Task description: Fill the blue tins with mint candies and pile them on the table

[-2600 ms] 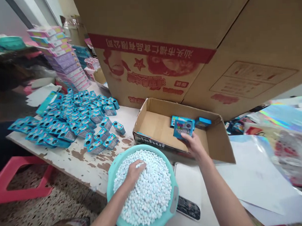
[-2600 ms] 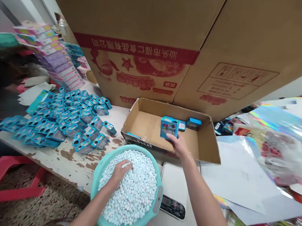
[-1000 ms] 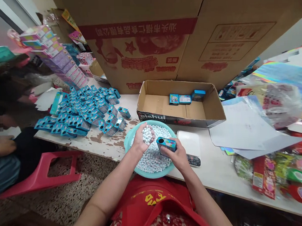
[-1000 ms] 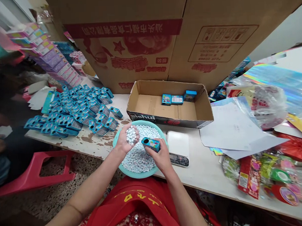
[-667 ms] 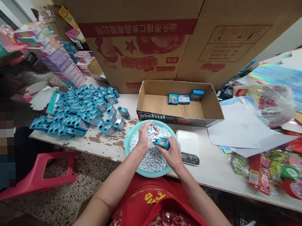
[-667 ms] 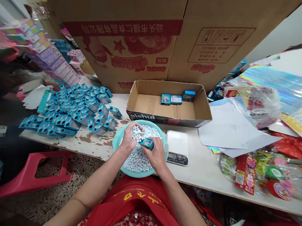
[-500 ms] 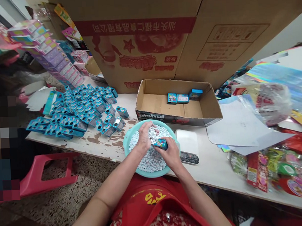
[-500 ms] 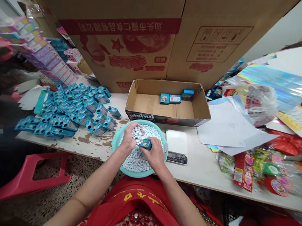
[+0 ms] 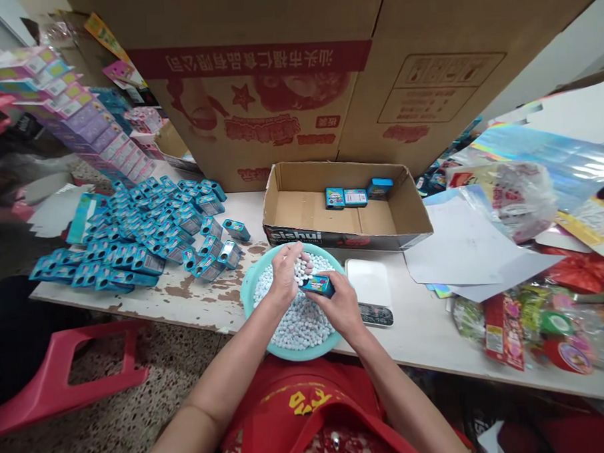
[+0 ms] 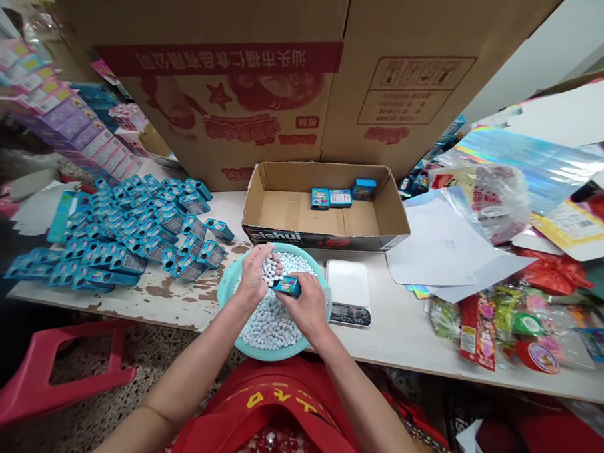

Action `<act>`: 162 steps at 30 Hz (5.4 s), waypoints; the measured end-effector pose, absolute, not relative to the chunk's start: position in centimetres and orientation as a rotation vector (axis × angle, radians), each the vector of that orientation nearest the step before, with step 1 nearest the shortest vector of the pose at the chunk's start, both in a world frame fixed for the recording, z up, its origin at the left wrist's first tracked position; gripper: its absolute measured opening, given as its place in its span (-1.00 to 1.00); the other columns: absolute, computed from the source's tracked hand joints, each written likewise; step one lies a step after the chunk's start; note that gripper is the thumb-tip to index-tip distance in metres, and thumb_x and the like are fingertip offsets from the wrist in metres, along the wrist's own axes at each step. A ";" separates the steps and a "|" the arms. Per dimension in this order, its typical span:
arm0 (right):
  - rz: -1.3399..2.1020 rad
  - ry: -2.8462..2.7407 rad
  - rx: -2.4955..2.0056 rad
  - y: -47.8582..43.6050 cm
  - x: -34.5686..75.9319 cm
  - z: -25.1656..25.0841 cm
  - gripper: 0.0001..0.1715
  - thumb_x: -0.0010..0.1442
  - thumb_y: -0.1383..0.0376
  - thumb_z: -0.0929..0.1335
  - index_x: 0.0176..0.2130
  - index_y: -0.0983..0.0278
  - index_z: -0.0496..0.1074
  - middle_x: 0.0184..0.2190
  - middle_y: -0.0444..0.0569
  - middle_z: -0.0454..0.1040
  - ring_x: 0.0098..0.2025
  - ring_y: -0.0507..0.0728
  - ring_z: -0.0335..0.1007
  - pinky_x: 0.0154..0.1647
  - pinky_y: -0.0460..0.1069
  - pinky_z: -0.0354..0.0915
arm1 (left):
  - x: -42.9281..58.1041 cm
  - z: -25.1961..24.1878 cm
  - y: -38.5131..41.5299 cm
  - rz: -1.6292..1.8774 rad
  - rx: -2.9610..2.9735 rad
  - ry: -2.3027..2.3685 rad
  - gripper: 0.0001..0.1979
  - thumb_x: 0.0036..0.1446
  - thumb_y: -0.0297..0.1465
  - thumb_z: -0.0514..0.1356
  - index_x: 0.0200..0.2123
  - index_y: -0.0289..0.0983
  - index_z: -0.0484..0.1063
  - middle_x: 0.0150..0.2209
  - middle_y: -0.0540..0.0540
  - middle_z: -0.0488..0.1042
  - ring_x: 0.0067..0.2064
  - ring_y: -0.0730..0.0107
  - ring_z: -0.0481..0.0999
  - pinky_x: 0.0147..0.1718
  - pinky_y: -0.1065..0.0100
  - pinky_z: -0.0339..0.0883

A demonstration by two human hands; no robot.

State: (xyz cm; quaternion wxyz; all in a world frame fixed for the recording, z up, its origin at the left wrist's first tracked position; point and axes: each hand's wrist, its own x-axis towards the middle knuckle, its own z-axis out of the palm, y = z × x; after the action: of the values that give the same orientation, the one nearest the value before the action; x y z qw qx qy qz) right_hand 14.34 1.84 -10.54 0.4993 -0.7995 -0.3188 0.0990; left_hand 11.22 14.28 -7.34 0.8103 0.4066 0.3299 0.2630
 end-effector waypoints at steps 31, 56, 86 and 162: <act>0.269 -0.699 -1.929 3.2 14.5 -10.0 -0.67 -0.04 0.20 0.45 -0.23 0.21 0.41 -0.27 -0.05 0.48 -0.16 0.21 0.37 -0.12 0.07 0.26 | 11.5 -6.7 14.6 0.654 1.077 0.663 -0.74 -0.04 -0.23 0.26 -0.43 -0.28 0.32 -0.67 0.09 0.35 -0.60 0.48 0.40 -0.54 0.45 0.26; 0.360 -0.330 -1.702 -2.8 16.0 -10.9 -0.50 -0.17 0.10 0.52 -0.23 0.24 0.43 -0.33 -0.09 0.49 -0.29 0.14 0.41 -0.23 0.04 0.33 | 10.7 -17.3 15.4 0.162 2.275 0.665 -0.73 -0.01 -0.21 0.22 -0.26 -0.22 0.46 -0.11 -0.15 0.46 0.01 0.08 0.35 0.06 0.07 0.14; 0.256 -0.836 -1.974 0.5 13.3 -10.5 -0.71 0.02 0.24 0.42 -0.20 0.20 0.38 -0.25 -0.02 0.46 -0.15 0.23 0.38 -0.16 0.08 0.28 | 10.0 -7.2 12.9 0.671 0.901 0.696 -0.75 -0.06 -0.28 0.26 -0.50 -0.27 0.25 -0.61 0.11 0.29 -0.59 0.53 0.38 -0.56 0.46 0.27; -0.018 -0.293 -1.912 -6.1 24.1 -19.8 -0.32 -0.06 0.03 0.44 -0.01 0.26 0.27 0.03 0.15 0.32 0.09 0.31 0.26 0.04 0.25 0.24 | 9.8 -17.4 16.3 -0.330 2.576 1.215 -0.46 0.14 -0.04 0.02 0.08 -0.21 0.31 0.06 -0.27 0.30 0.09 -0.07 0.28 -0.05 -0.01 0.21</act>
State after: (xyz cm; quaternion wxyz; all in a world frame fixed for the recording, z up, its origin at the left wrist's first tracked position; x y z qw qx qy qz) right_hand 24.08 -6.06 -19.80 0.5677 -0.8137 -0.1246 -0.0078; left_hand 9.84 16.27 -17.35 0.1367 0.8901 0.4196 -0.1140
